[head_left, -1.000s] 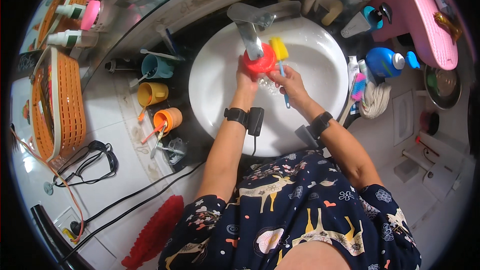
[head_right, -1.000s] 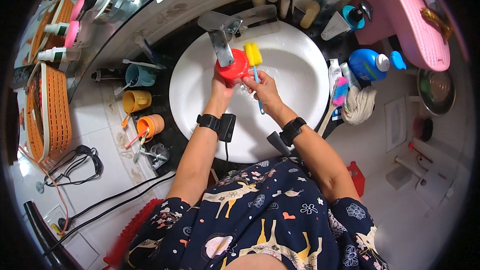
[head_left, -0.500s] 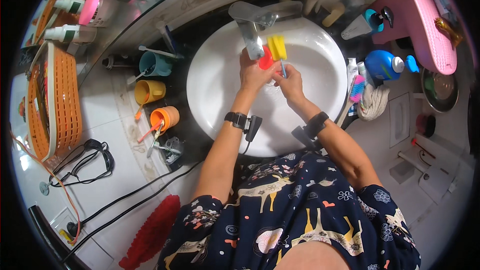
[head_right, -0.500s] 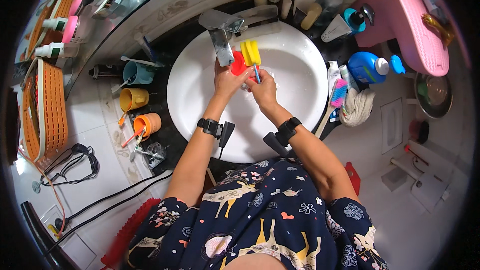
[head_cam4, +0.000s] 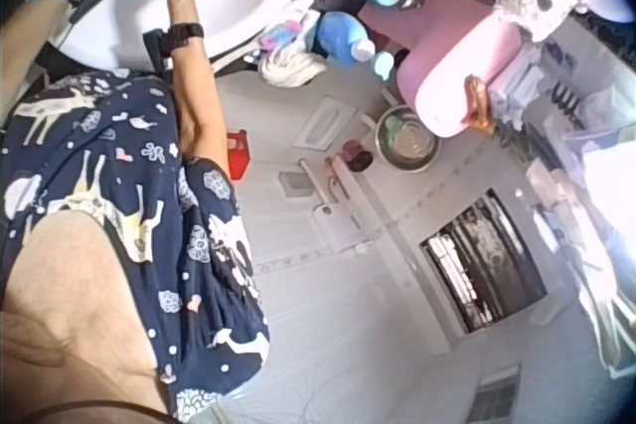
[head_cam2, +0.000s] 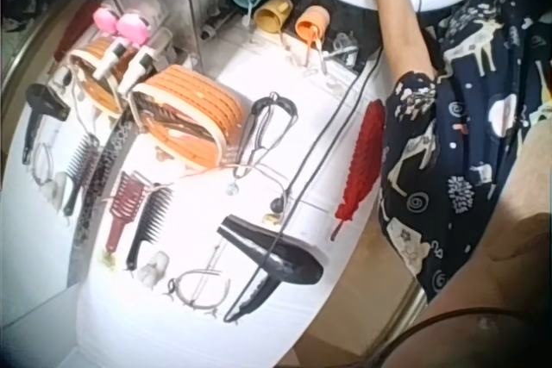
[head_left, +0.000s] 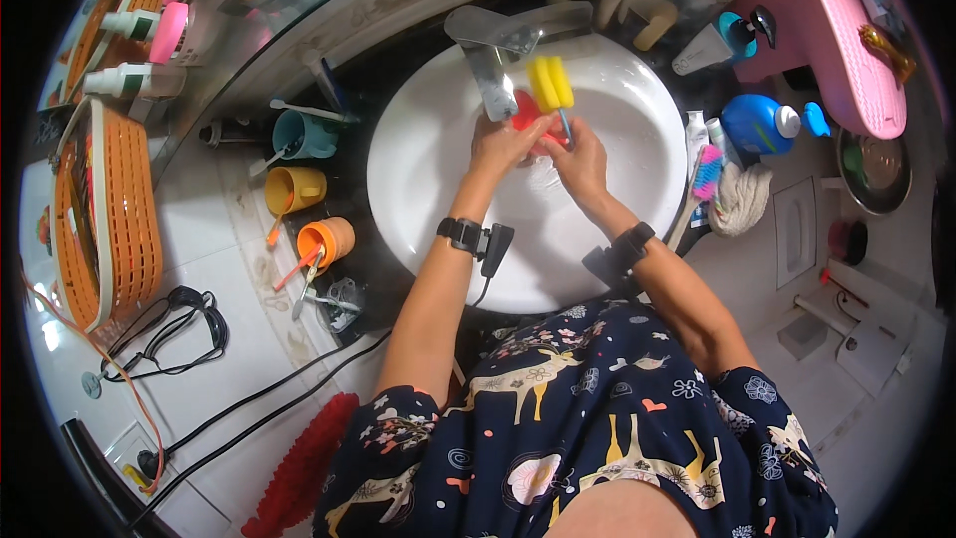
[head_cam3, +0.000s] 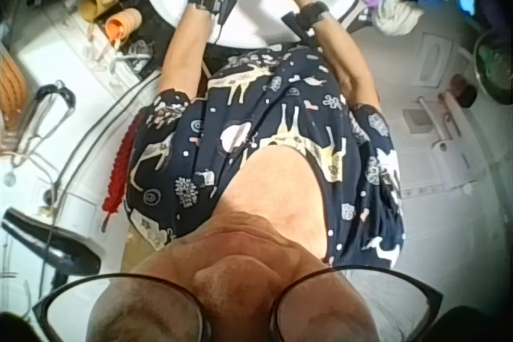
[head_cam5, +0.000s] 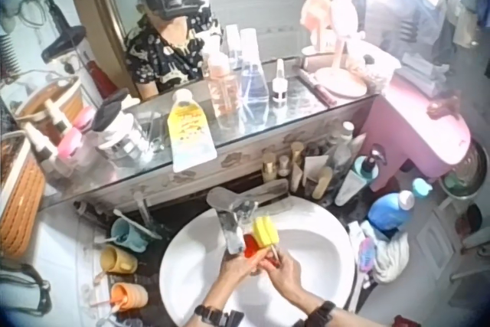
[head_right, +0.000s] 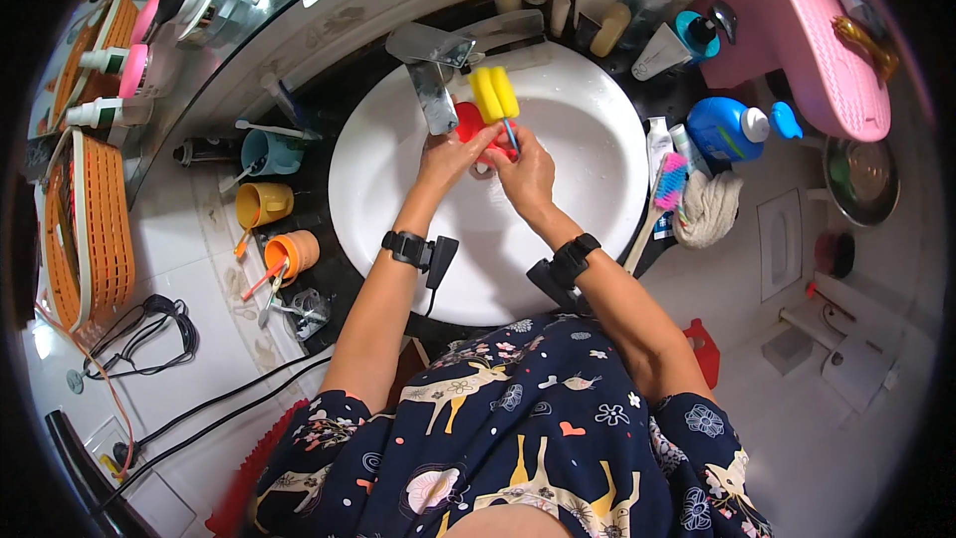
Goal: Washing a glass, a toothbrush, and a plastic cup in a bathroom sink using a sponge.
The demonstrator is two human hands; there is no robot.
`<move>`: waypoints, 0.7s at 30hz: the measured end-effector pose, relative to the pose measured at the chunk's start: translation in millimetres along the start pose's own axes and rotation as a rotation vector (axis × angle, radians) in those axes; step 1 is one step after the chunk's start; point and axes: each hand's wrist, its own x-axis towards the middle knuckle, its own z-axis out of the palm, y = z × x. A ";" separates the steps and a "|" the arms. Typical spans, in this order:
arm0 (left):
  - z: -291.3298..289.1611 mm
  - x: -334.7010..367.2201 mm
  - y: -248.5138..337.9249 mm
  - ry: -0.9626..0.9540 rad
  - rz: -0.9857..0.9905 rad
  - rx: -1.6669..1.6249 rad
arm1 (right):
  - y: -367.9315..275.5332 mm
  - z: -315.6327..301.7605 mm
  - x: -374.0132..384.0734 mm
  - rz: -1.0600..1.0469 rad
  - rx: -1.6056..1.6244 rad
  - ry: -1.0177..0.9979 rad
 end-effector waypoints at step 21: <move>-13.0 -32.5 -1.9 -0.193 -0.052 -0.662 | 8.8 -25.4 22.2 0.471 0.746 -0.200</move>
